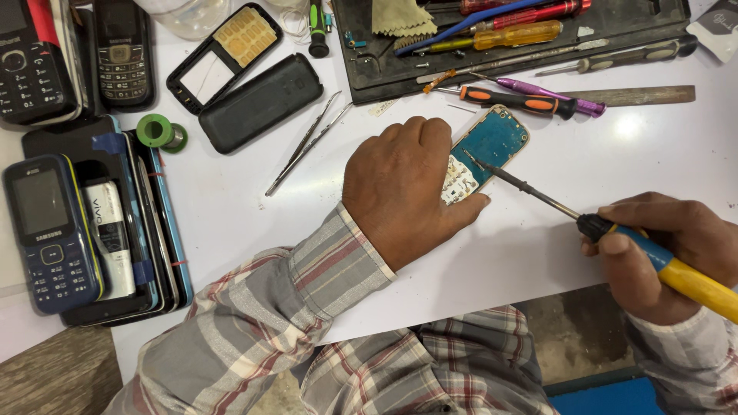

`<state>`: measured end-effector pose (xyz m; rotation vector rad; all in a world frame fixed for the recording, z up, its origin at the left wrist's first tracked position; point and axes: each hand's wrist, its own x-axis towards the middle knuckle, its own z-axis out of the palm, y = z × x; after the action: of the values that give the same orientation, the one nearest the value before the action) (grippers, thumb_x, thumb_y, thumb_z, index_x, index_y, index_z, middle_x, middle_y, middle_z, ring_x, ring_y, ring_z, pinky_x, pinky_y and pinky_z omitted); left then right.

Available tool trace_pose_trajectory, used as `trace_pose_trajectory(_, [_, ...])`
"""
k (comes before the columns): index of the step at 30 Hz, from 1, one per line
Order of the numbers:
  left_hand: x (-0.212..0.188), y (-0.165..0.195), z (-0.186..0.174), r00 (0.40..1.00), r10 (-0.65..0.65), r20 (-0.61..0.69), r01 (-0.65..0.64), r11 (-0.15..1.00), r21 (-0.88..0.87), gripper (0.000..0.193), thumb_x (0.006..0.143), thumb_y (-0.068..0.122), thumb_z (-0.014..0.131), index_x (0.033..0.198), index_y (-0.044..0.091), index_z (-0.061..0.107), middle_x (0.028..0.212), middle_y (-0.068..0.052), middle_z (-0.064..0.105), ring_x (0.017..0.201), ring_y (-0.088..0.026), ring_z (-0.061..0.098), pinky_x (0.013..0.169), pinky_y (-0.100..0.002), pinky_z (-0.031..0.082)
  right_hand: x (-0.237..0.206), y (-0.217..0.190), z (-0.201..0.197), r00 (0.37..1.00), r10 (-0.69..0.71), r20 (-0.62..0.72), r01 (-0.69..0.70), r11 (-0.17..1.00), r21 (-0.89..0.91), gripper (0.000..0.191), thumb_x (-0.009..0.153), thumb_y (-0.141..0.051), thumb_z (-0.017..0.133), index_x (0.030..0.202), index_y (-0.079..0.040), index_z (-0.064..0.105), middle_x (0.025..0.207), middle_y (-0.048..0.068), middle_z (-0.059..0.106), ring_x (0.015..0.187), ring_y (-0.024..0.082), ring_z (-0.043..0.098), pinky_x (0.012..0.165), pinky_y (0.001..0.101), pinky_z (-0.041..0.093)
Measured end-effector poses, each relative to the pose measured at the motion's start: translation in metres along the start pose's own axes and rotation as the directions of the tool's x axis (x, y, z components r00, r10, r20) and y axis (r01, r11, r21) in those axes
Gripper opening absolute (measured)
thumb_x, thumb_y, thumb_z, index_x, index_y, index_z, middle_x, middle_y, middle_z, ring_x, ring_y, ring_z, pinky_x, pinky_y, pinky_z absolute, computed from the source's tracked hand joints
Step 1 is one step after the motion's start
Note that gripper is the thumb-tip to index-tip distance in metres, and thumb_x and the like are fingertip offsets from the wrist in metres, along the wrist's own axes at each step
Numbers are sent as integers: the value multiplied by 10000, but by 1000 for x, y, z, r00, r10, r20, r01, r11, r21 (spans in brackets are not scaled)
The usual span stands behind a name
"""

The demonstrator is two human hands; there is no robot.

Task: The person uses a soldering iron to apply heat to a small circuit board, then uses tweezers to remove a component. The person continues to apply heat to different areas of the board, likely to remove or reflow solder.

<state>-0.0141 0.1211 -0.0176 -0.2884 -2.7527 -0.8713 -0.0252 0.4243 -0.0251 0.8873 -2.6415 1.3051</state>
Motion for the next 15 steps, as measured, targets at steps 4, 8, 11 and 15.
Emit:
trace_pose_trajectory(4, [0, 0, 0, 1000, -3, 8, 3, 1000, 1, 553, 717, 429, 863, 922, 12, 564, 820, -147, 608, 747, -319, 621, 631, -476, 469, 1, -2, 1, 1000, -3, -7, 4, 1000, 29, 239, 1041, -143, 621, 1120, 68, 540, 831, 194, 678, 699, 192, 734, 651, 276, 602])
trace_pose_trajectory(8, [0, 0, 0, 1000, 4, 3, -4, 1000, 1, 560, 720, 431, 865, 930, 9, 563, 826, -148, 608, 748, -321, 620, 632, -475, 470, 5, -4, 2, 1000, -19, -3, 19, 999, 29, 223, 1023, -125, 617, 1095, 72, 542, 859, 192, 677, 690, 190, 731, 642, 276, 601])
trace_pose_trajectory(11, [0, 0, 1, 1000, 2, -4, -2, 1000, -6, 555, 717, 427, 867, 925, 12, 561, 822, -146, 606, 751, -321, 620, 634, -479, 467, 7, -6, 3, 999, -34, -10, 34, 998, 49, 216, 1028, -119, 615, 1091, 74, 542, 875, 195, 677, 681, 187, 726, 635, 273, 599])
trace_pose_trajectory(15, [0, 0, 1, 1000, 2, 1, -2, 1000, 0, 561, 713, 429, 868, 926, 10, 561, 823, -148, 605, 748, -322, 617, 631, -479, 467, 10, -9, 2, 999, -52, 6, 52, 998, 35, 221, 1017, -124, 625, 1068, 74, 541, 863, 197, 681, 663, 183, 725, 621, 270, 596])
